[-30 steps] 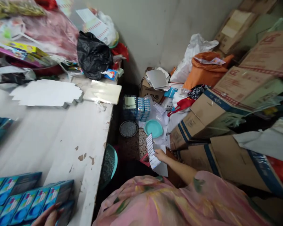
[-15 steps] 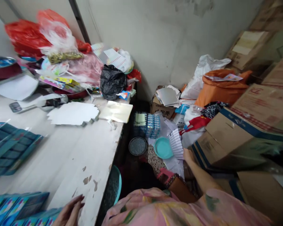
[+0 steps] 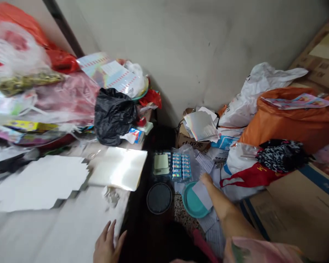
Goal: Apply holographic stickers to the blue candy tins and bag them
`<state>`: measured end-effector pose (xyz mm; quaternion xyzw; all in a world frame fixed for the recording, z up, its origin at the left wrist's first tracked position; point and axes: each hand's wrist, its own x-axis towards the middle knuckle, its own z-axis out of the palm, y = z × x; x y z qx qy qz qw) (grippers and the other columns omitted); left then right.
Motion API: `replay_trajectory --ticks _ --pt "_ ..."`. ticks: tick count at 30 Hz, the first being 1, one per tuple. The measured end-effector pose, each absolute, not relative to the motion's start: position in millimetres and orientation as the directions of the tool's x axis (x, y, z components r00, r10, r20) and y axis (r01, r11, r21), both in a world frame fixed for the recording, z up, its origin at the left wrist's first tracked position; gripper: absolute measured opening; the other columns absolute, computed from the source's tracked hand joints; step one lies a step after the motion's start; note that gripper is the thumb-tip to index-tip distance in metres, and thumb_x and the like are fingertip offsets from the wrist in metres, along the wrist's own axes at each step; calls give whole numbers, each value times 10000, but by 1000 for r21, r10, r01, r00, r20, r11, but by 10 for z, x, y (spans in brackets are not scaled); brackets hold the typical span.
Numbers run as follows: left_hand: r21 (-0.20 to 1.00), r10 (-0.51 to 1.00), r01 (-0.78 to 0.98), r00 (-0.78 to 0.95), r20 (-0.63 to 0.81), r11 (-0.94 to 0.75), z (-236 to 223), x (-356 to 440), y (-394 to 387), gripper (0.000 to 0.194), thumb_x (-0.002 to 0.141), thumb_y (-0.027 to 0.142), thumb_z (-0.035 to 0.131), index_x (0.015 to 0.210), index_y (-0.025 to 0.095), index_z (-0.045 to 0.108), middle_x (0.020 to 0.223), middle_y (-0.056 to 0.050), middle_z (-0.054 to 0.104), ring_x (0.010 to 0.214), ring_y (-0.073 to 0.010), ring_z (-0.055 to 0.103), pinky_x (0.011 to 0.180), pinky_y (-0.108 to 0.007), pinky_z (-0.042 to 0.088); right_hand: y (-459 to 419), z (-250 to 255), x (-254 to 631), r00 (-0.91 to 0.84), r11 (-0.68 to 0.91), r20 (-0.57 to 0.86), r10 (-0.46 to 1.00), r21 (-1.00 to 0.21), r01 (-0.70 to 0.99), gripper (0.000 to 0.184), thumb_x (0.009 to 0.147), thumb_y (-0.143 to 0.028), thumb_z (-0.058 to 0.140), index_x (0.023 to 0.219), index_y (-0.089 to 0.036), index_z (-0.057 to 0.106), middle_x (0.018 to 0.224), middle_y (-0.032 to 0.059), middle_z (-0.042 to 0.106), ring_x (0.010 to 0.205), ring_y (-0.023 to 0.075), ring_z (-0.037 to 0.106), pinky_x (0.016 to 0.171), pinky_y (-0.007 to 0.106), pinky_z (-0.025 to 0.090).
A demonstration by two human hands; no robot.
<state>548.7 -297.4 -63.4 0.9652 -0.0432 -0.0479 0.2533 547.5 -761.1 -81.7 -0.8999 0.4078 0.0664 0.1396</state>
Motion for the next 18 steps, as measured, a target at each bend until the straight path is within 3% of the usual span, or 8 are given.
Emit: replay_trajectory --ticks 3,6,12,18 --pt "287 -135 -119 990 -36 -951 -812 5846 -3271 691 697 580 328 1161 86 464 1188 -206 475 1074 -361 455 881 -487 371 -7866 -1036 6109 638 -616 -262 -724 -172 -769 136 750 -194 555 838 -160 653 853 86 631 813 165 578 671 235 407" --pt "152 -85 -77 995 -47 -985 -1012 6051 -3427 665 730 577 292 1184 112 435 1208 -173 457 1058 -365 453 837 -490 383 -8162 -1151 6658 632 -614 -211 -745 -153 -774 240 807 -247 470 976 -154 613 977 108 603 925 172 539 743 235 380" --pt "29 -53 -56 994 92 -998 -1412 6064 -3377 479 796 484 320 1112 149 452 1166 -146 488 1069 -318 448 837 -451 365 -8714 -1349 7393 644 -628 -155 -749 -143 -765 397 819 -260 447 1139 -26 468 1136 225 474 1047 263 433 833 332 315" --pt "-63 -93 -81 971 219 -995 -1502 6005 -3298 381 788 408 444 1079 163 470 1096 -126 530 1048 -260 457 832 -385 358 -9299 -2078 7787 621 -621 27 -784 -58 -782 718 769 -442 508 1268 32 302 1222 291 381 1140 323 332 799 373 309"
